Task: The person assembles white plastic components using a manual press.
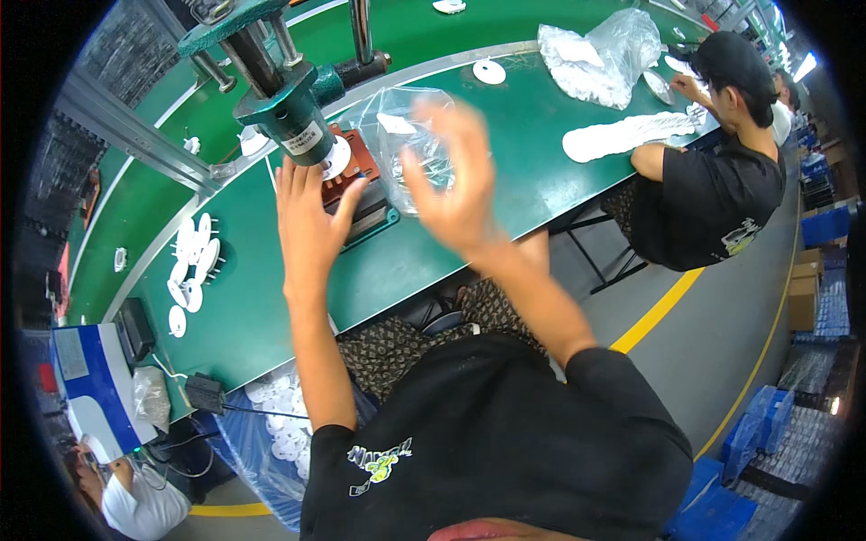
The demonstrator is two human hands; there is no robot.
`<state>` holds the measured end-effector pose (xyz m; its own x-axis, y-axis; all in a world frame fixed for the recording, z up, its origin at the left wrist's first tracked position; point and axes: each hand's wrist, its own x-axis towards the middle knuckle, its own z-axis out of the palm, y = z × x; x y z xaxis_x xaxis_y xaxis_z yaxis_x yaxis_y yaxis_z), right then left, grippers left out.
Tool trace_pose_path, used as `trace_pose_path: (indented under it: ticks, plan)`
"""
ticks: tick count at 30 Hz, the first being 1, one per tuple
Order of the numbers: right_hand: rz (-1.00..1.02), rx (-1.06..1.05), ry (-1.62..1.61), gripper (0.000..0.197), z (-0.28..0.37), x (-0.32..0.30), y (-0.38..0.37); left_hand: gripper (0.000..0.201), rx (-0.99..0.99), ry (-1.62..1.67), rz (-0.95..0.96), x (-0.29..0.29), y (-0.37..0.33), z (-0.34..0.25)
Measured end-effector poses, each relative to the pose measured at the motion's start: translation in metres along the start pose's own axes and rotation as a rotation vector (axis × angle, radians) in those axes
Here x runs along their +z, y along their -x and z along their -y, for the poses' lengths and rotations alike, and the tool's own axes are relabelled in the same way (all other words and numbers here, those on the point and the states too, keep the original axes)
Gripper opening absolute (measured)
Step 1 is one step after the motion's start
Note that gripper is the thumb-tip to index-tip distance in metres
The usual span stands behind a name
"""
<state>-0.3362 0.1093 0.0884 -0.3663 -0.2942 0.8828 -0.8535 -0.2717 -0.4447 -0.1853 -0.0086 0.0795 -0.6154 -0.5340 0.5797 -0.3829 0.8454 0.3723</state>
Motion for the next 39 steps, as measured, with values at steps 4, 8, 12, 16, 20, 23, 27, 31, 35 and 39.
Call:
trace_pose_path:
  ticks: [4, 8, 12, 16, 20, 23, 27, 31, 35, 39]
  plan:
    - [-0.495, -0.537, -0.054, 0.046, 0.032, 0.036, -0.183, 0.057, -0.014, -0.185, -0.036, 0.002, 0.019, 0.0]
    - [-0.109, -0.136, -0.317, 0.033, 0.052, 0.053, -0.231, 0.063, 0.045, -0.233, 0.035, -0.007, 0.0, 0.008]
    - [-0.084, -0.103, -0.545, 0.032, 0.047, 0.033, -0.227, 0.054, 0.047, -0.178, -0.081, 0.006, 0.007, -0.003]
    - [0.017, -0.015, -0.676, 0.026, 0.074, 0.006, -0.202, 0.052, 0.042, -0.227, -0.057, -0.002, 0.002, 0.005]
    - [-0.02, -0.28, -0.685, 0.014, 0.063, -0.024, -0.134, 0.054, -0.108, -0.099, 0.009, -0.001, 0.004, 0.007]
    - [-0.103, -0.18, -0.669, 0.042, 0.067, -0.042, -0.047, 0.052, -0.153, -0.068, -0.003, -0.001, 0.005, 0.008]
    - [-0.033, -0.126, -0.64, 0.054, 0.058, -0.051, 0.011, 0.05, -0.071, -0.104, 0.019, -0.003, 0.003, 0.017]
    - [-0.246, -0.274, -0.664, 0.033, 0.072, -0.024, -0.068, 0.046, -0.083, -0.101, -0.019, 0.005, 0.007, 0.023]
    - [-0.195, -0.058, -1.001, 0.026, 0.089, 0.021, -0.161, 0.038, 0.045, -0.094, -0.127, 0.008, 0.008, 0.017]
    - [-0.312, 0.068, -0.685, 0.014, 0.063, 0.013, -0.1, 0.036, 0.091, -0.151, -0.102, 0.011, 0.005, 0.021]
